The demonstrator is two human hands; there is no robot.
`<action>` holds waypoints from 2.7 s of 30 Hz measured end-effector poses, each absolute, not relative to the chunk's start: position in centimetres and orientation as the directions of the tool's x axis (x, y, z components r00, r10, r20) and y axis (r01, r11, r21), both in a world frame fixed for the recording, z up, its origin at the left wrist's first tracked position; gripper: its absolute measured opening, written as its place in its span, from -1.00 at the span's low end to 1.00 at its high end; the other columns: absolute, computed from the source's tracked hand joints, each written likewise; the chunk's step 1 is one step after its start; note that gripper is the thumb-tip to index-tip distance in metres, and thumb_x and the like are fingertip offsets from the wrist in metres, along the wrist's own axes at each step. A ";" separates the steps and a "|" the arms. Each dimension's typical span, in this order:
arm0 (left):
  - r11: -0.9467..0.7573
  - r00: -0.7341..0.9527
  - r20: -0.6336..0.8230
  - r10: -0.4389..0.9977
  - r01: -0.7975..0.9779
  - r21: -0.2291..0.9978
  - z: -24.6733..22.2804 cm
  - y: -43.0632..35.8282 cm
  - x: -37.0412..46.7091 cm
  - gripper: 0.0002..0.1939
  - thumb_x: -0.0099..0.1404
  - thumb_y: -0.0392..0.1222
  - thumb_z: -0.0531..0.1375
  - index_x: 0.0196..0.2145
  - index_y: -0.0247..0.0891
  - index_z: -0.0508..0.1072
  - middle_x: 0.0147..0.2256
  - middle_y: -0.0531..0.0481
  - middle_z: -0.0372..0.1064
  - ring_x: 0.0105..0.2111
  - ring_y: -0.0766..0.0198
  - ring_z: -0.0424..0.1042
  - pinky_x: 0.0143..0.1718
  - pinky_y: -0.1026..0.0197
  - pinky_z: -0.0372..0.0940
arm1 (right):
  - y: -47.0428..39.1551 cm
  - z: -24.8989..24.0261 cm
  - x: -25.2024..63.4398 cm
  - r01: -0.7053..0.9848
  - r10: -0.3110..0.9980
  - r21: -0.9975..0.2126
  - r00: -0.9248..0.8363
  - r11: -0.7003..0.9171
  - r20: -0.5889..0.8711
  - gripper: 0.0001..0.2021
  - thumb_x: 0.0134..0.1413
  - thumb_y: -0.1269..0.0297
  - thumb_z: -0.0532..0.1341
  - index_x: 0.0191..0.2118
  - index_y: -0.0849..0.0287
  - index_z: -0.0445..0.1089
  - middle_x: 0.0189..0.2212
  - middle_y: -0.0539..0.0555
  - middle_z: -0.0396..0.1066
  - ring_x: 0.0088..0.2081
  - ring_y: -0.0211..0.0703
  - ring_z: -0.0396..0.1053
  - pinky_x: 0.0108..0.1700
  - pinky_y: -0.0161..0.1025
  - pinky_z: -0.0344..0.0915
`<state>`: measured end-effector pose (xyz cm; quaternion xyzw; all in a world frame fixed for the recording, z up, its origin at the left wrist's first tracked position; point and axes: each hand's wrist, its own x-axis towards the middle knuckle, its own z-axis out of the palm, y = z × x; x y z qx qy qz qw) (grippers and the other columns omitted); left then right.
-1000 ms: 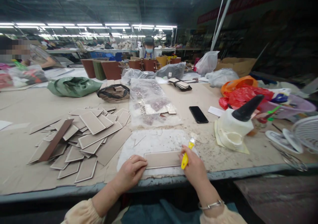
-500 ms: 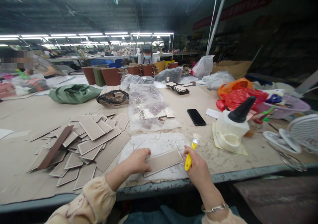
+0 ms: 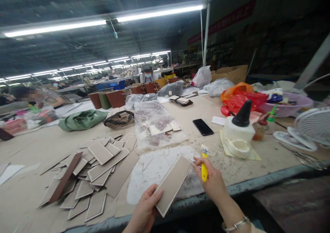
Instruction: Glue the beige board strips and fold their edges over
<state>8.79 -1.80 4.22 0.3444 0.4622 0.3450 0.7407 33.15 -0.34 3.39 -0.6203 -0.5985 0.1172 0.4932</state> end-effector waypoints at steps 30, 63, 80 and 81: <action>0.845 0.783 -0.441 0.439 -0.194 0.498 3.6 -4.4 12.5 -0.02 0.21 0.47 -0.22 -0.16 -0.60 0.48 -0.40 -0.28 0.47 -0.43 0.14 0.50 -0.33 0.22 0.34 | -1.7 4.4 31.3 0.343 0.899 -0.914 0.294 0.219 0.325 -0.84 0.12 0.16 0.18 -0.33 0.08 0.19 -0.22 0.08 0.49 -0.24 -0.11 0.48 -0.21 -0.20 0.40; 0.791 0.677 -0.476 0.562 -0.269 0.550 2.6 -4.9 11.9 -0.10 0.24 0.43 -0.17 -0.28 -0.56 0.52 -0.44 -0.22 0.41 -0.47 0.23 0.44 -0.32 0.22 0.36 | -2.7 5.5 30.1 0.486 0.959 -0.840 0.013 0.242 0.284 -0.89 0.08 0.27 0.22 -0.31 0.10 0.25 -0.46 -0.06 0.33 -0.42 -0.25 0.36 -0.34 -0.31 0.27; 0.541 0.189 -0.507 0.841 -0.258 0.801 1.8 -4.2 11.3 -0.46 0.22 0.21 0.11 -0.36 -0.41 0.51 -0.51 -0.05 0.42 -0.51 0.25 0.30 -0.43 0.24 0.18 | -4.4 7.1 29.8 0.369 0.960 -0.886 -0.110 0.282 0.259 -0.86 0.15 0.23 0.20 -0.30 0.06 0.17 -0.39 -0.06 0.37 -0.41 -0.28 0.35 -0.34 -0.35 0.30; 0.518 0.185 -0.486 0.854 -0.233 0.823 1.9 -4.1 11.3 -0.46 0.22 0.22 0.12 -0.36 -0.41 0.52 -0.49 -0.06 0.43 -0.49 0.25 0.30 -0.42 0.24 0.17 | -4.7 7.4 29.8 0.358 0.955 -0.886 -0.124 0.296 0.270 -0.85 0.15 0.24 0.20 -0.30 0.06 0.17 -0.38 -0.06 0.37 -0.40 -0.29 0.35 -0.33 -0.36 0.30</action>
